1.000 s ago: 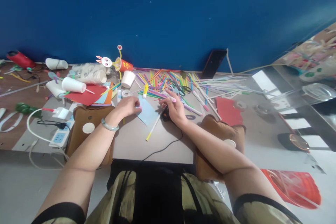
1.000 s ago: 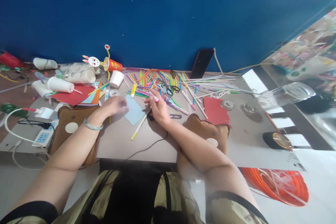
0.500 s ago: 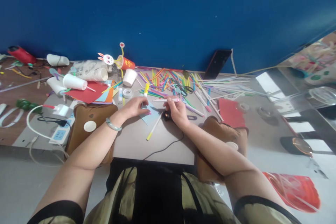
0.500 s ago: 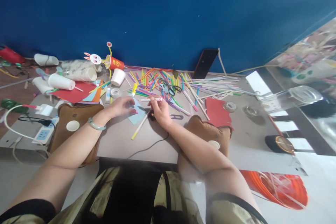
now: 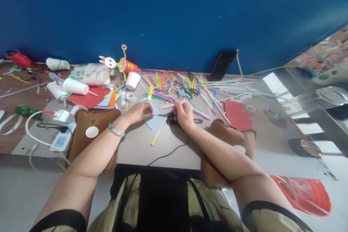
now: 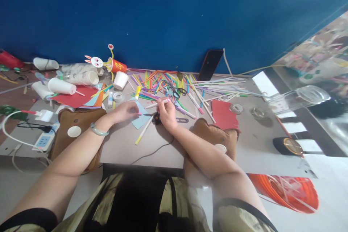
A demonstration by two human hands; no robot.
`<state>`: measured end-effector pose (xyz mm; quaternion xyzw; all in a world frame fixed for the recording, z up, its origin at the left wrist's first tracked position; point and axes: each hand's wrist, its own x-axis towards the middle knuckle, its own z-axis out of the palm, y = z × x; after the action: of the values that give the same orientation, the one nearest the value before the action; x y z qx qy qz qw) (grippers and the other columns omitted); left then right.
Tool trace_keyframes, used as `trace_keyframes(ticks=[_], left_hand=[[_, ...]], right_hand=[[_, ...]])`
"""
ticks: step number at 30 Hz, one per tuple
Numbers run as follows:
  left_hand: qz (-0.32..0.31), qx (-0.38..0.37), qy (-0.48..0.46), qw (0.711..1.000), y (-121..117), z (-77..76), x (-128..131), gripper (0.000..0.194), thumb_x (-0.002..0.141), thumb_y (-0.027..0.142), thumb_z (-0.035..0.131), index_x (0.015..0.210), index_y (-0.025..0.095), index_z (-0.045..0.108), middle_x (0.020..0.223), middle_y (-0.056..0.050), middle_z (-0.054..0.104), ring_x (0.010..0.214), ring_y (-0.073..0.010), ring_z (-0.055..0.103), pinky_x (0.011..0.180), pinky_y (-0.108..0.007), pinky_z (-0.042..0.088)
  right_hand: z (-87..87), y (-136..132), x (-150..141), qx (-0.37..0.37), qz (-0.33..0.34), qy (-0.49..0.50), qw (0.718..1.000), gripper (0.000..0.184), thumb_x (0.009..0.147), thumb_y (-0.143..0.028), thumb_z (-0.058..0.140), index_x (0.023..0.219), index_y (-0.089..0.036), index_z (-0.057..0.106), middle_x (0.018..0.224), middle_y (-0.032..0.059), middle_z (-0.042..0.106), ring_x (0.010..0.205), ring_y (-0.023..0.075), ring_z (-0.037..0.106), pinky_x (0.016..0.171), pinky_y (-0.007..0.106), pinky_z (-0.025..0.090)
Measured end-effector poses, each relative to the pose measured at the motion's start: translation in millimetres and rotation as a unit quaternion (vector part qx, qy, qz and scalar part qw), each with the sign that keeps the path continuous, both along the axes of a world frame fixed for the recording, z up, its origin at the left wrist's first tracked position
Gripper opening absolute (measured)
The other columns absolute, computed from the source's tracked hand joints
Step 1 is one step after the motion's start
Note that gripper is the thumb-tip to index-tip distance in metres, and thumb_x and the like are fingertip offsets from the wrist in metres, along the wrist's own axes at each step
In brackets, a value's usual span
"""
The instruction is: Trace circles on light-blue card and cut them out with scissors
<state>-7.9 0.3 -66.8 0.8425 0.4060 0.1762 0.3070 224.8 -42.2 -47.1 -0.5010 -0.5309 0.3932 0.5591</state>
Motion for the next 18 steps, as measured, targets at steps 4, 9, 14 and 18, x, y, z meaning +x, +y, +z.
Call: trace_keyframes(ticks=[4, 9, 14, 18], left_hand=[[-0.008, 0.043, 0.044, 0.998, 1.3, -4.9, -0.4, 0.024, 0.087, 0.043, 0.064, 0.084, 0.020, 0.065, 0.085, -0.005, 0.066, 0.081, -0.0211, 0.059, 0.069, -0.032, 0.041], [-0.017, 0.048, 0.047, 0.998, 2.5, -9.7, -1.7, 0.034, 0.092, 0.051, 0.057, 0.083, 0.020, 0.065, 0.087, -0.007, 0.067, 0.080, -0.0213, 0.060, 0.069, -0.032, 0.041], [-0.001, 0.013, 0.010, 1.000, -0.9, -0.7, -0.6, 0.039, 0.092, 0.056, 0.055, 0.086, 0.019, 0.065, 0.087, -0.006, 0.067, 0.081, -0.0209, 0.061, 0.072, -0.032, 0.044], [0.028, -0.054, -0.044, 0.997, -5.2, 10.3, 1.4, 0.042, 0.091, 0.059, 0.056, 0.092, 0.019, 0.066, 0.085, -0.004, 0.069, 0.077, -0.0186, 0.062, 0.070, -0.030, 0.045]], right_hand=[[-1.6, 1.5, 0.2, 0.000, -0.007, -0.002, 1.000, 0.047, 0.089, -0.069, 0.054, 0.078, -0.023, 0.052, 0.054, -0.0065, 0.048, 0.048, 0.0106, 0.041, 0.051, 0.026, 0.038], [-2.5, -0.3, -0.8, -0.004, 0.005, 0.011, 1.000, 0.044, 0.089, -0.066, 0.055, 0.080, -0.023, 0.052, 0.055, -0.0066, 0.047, 0.048, 0.0108, 0.041, 0.050, 0.026, 0.037], [-3.6, -0.9, -0.8, 0.000, 0.007, -0.001, 1.000, 0.044, 0.090, -0.065, 0.055, 0.079, -0.023, 0.052, 0.055, -0.0067, 0.047, 0.049, 0.0106, 0.041, 0.051, 0.026, 0.037], [-4.0, -0.4, -0.9, -0.001, 0.000, 0.005, 1.000, 0.045, 0.089, -0.067, 0.055, 0.079, -0.023, 0.052, 0.054, -0.0066, 0.048, 0.048, 0.0108, 0.042, 0.050, 0.026, 0.037]])
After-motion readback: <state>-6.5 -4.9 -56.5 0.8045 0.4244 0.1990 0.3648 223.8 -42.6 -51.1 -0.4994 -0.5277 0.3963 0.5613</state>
